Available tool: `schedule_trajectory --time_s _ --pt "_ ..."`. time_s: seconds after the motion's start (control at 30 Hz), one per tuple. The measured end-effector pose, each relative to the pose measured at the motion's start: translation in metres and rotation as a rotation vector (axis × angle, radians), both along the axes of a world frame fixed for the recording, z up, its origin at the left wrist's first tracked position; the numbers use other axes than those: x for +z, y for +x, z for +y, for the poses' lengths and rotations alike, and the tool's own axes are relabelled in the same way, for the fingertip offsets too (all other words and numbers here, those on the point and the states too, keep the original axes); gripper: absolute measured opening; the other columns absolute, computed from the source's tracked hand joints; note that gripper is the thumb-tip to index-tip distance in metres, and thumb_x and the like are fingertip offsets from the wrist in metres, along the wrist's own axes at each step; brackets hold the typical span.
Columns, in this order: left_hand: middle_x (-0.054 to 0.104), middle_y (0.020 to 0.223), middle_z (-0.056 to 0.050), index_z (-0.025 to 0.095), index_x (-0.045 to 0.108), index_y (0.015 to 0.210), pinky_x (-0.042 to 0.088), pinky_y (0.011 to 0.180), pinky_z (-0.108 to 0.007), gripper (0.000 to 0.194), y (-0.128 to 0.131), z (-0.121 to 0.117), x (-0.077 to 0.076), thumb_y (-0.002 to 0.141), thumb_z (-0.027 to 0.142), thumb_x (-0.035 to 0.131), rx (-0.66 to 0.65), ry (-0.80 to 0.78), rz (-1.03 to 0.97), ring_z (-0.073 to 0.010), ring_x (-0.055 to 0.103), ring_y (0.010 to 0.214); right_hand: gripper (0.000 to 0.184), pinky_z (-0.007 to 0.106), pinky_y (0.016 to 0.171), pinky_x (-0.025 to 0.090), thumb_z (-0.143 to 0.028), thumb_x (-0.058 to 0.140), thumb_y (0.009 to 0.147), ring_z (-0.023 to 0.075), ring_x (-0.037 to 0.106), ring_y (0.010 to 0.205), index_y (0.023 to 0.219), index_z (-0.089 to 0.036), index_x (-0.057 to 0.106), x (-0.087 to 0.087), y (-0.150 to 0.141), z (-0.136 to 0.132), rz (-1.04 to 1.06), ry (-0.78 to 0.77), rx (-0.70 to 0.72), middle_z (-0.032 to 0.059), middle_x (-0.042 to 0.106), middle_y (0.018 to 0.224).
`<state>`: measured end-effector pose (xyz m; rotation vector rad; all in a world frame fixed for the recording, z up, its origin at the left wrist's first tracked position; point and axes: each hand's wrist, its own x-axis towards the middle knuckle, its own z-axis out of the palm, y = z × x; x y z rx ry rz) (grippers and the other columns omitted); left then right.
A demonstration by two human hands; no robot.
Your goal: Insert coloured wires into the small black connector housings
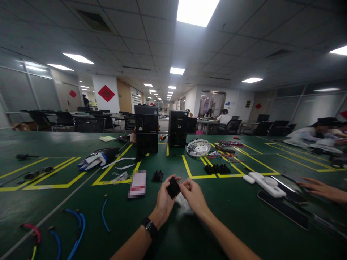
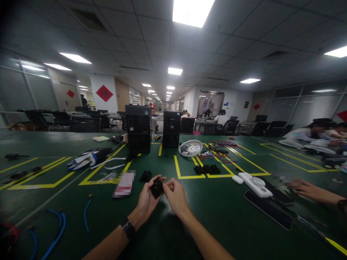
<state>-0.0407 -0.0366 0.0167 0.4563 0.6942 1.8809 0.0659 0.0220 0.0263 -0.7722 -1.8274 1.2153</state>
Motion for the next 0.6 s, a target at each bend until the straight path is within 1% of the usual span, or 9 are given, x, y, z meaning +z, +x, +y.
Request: schedule_trajectory --time_s 0.13,0.23,0.3,0.37,0.5,0.6 --pt "0.065 0.106 -0.011 0.018 0.055 0.108 0.045 0.087 -0.038 0.032 0.0016 0.0006 0.0001 0.078 0.027 0.047 -0.010 0.016 -0.009 -0.0251 0.061 0.101 0.020 0.022 0.048 0.032 -0.034 0.055 0.080 0.0102 0.041 0.047 0.069 -0.019 0.049 -0.0002 -0.0004 -0.0014 0.007 -0.007 0.004 -0.0056 0.046 0.052" --pt "0.065 0.106 -0.011 0.017 0.055 0.105 0.044 0.088 -0.039 0.031 0.0024 0.0013 0.0003 0.076 0.027 0.050 0.003 0.033 0.044 -0.0257 0.061 0.101 0.017 0.022 0.048 0.032 -0.032 0.055 0.079 0.0107 0.043 0.048 0.069 -0.018 0.050 -0.0006 -0.0002 -0.0014 -0.009 0.028 -0.009 -0.0048 0.048 0.054" --pt "0.065 0.106 -0.011 0.017 0.056 0.103 0.044 0.089 -0.039 0.031 0.0021 0.0015 -0.0001 0.074 0.026 0.052 0.023 0.046 0.110 -0.0257 0.061 0.101 0.017 0.022 0.048 0.032 -0.031 0.055 0.078 0.0106 0.043 0.048 0.068 -0.019 0.049 -0.0010 0.0005 -0.0006 -0.021 0.042 -0.012 -0.0050 0.048 0.053" --pt "0.065 0.106 -0.011 0.017 0.057 0.102 0.043 0.089 -0.038 0.031 0.0009 0.0018 -0.0018 0.073 0.026 0.053 0.034 0.065 0.184 -0.0255 0.061 0.101 0.018 0.022 0.047 0.031 -0.031 0.055 0.078 0.0102 0.042 0.046 0.068 -0.019 0.046 -0.0013 0.0014 0.0008 -0.022 0.018 0.018 -0.0058 0.047 0.050" --pt "0.065 0.107 -0.010 0.017 0.059 0.103 0.045 0.086 -0.036 0.030 -0.0022 0.0025 -0.0073 0.076 0.025 0.048 0.033 0.090 0.314 -0.0242 0.060 0.099 0.027 0.021 0.044 0.028 -0.042 0.052 0.081 0.0094 0.038 0.041 0.067 -0.021 0.041 -0.0022 0.0020 0.0040 -0.015 -0.079 0.103 -0.0070 0.045 0.045" --pt "0.064 0.104 -0.008 0.018 0.059 0.102 0.043 0.086 -0.033 0.029 -0.0026 0.0004 -0.0088 0.079 0.022 0.043 0.080 0.095 0.471 -0.0223 0.058 0.097 0.033 0.020 0.043 0.026 -0.047 0.054 0.080 0.0089 0.036 0.040 0.067 -0.021 0.039 -0.0043 0.0022 0.0057 -0.014 -0.105 0.117 -0.0076 0.043 0.045"
